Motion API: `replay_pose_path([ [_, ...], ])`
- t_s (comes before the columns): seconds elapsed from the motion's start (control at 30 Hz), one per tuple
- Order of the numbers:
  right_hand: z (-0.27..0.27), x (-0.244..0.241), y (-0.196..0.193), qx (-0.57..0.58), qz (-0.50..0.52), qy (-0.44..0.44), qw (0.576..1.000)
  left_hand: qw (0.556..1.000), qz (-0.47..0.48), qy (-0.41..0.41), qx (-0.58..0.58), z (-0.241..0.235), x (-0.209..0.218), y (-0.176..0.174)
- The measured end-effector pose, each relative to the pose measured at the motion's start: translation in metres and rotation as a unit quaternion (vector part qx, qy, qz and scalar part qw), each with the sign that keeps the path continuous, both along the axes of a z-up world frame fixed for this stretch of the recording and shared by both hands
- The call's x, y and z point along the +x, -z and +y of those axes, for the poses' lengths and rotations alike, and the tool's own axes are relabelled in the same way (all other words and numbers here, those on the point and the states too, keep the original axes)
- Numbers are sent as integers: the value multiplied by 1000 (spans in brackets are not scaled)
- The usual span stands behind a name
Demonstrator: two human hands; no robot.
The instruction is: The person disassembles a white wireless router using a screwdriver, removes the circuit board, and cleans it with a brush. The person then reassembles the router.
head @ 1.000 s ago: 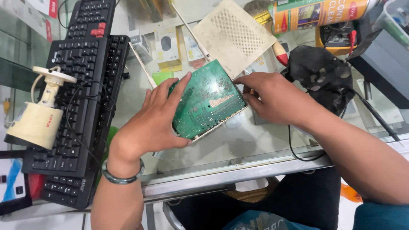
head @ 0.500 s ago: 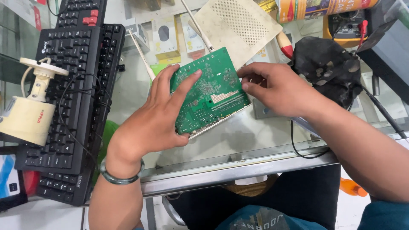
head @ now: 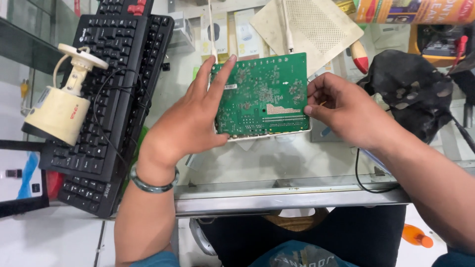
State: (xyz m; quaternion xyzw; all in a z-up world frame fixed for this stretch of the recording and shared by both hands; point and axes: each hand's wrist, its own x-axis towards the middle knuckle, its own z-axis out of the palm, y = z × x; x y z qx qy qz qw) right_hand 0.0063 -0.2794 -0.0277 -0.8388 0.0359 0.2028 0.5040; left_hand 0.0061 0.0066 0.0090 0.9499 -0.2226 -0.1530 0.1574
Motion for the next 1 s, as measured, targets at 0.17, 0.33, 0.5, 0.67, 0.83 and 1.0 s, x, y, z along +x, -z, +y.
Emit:
replay_pose_path([
  [0.17, 6, -3, -9, -22, -18, 19, 999, 1000, -1, -19, 11, 2, -3, -3],
  [0.33, 10, -2, -1, -20, -40, 38, 998, 1000, -22, 1, -11, 4, -5, -1],
  [0.5, 14, -2, 7, 27, -56, 63, 996, 999, -13, 4, -38, 3, -4, -4],
  [0.67, 14, -1, 11, 8, -86, 58, 995, 993, -58, -1, -103, 4, 1, 7],
  [0.83, 10, 2, 21, 2, -139, 24, 990, 978, -135, -58, -151, 3, 11, 29],
  [1.0, 16, 2, 7, 16, -38, 72, 997, 941, -187, -124, -254, -3, 16, 38],
])
